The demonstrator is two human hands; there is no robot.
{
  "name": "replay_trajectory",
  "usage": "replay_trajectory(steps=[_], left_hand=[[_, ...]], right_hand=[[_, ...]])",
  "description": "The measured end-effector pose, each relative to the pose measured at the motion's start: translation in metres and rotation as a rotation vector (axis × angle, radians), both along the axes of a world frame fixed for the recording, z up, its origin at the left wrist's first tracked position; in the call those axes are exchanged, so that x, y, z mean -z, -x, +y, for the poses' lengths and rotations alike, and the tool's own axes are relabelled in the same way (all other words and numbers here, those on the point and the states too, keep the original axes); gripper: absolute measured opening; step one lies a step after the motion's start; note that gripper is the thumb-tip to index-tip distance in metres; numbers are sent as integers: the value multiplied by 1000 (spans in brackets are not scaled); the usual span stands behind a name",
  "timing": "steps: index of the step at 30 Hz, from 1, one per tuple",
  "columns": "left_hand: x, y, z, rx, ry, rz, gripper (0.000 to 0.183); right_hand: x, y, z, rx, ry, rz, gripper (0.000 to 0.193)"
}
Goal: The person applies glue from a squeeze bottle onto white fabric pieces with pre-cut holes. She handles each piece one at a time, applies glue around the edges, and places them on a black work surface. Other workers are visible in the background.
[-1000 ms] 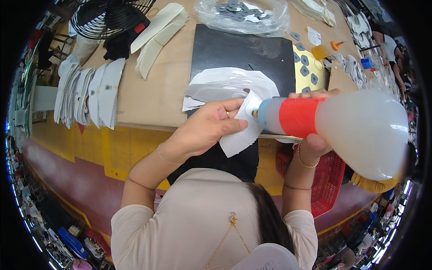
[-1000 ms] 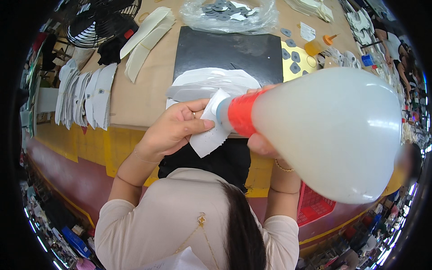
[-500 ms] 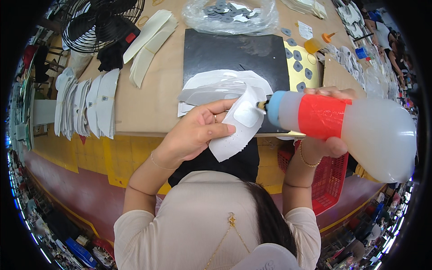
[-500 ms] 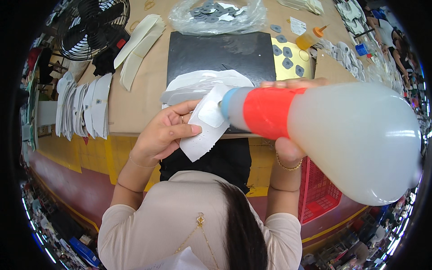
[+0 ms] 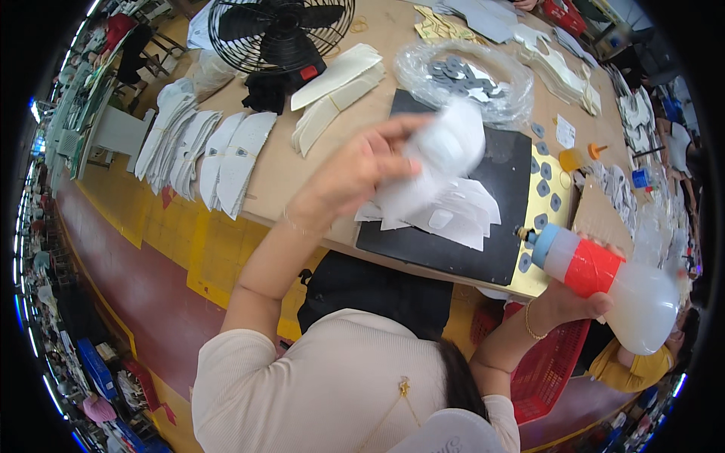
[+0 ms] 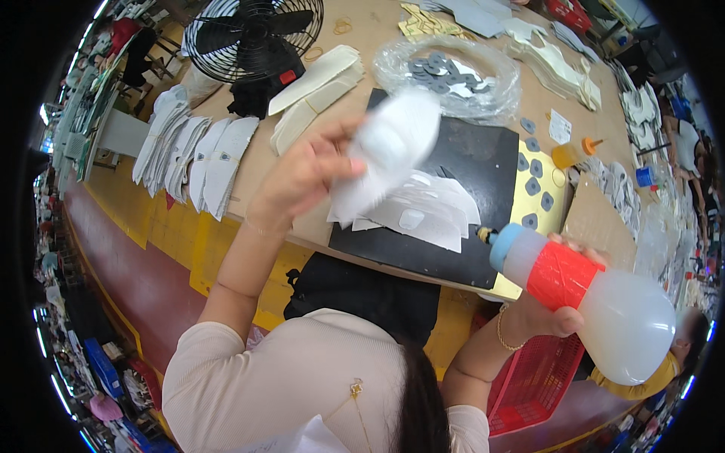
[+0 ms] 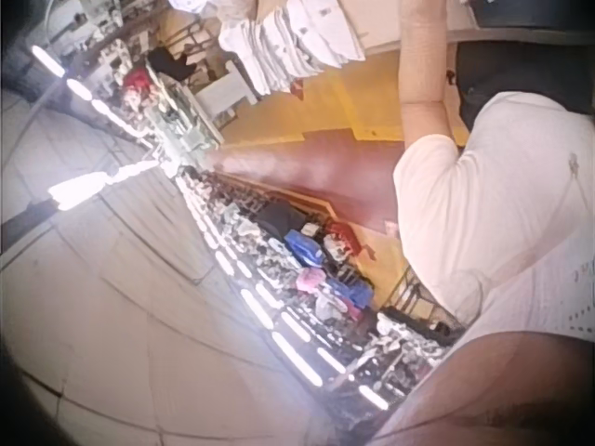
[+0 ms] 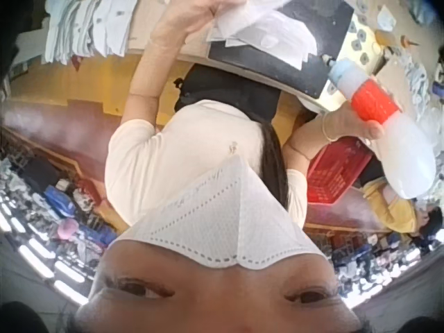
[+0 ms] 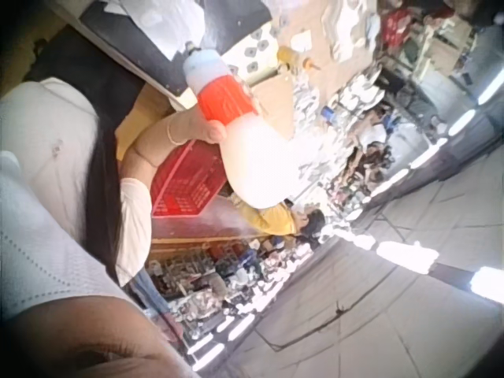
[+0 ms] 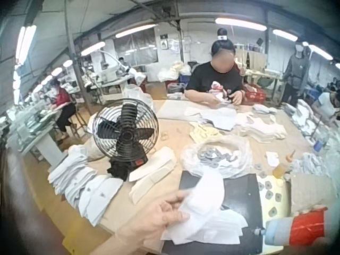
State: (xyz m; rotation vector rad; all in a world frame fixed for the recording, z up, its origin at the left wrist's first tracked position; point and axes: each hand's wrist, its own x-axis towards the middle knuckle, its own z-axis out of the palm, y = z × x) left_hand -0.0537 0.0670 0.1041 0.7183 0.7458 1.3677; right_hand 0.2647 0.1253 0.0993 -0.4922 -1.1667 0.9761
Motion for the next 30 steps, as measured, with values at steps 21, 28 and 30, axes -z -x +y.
replay_trajectory(steps=[21,28,30], left_hand=[[101,47,158,-707,45,1306,65],[45,-6,28,46,-32,1228,39],[55,-15,6,-35,-286,1405,40]], right_hand=[[3,-8,-15,138,102,-143,83],[13,3,-12,154,190,-50,88],[14,13,-11,121,185,-112,87]])
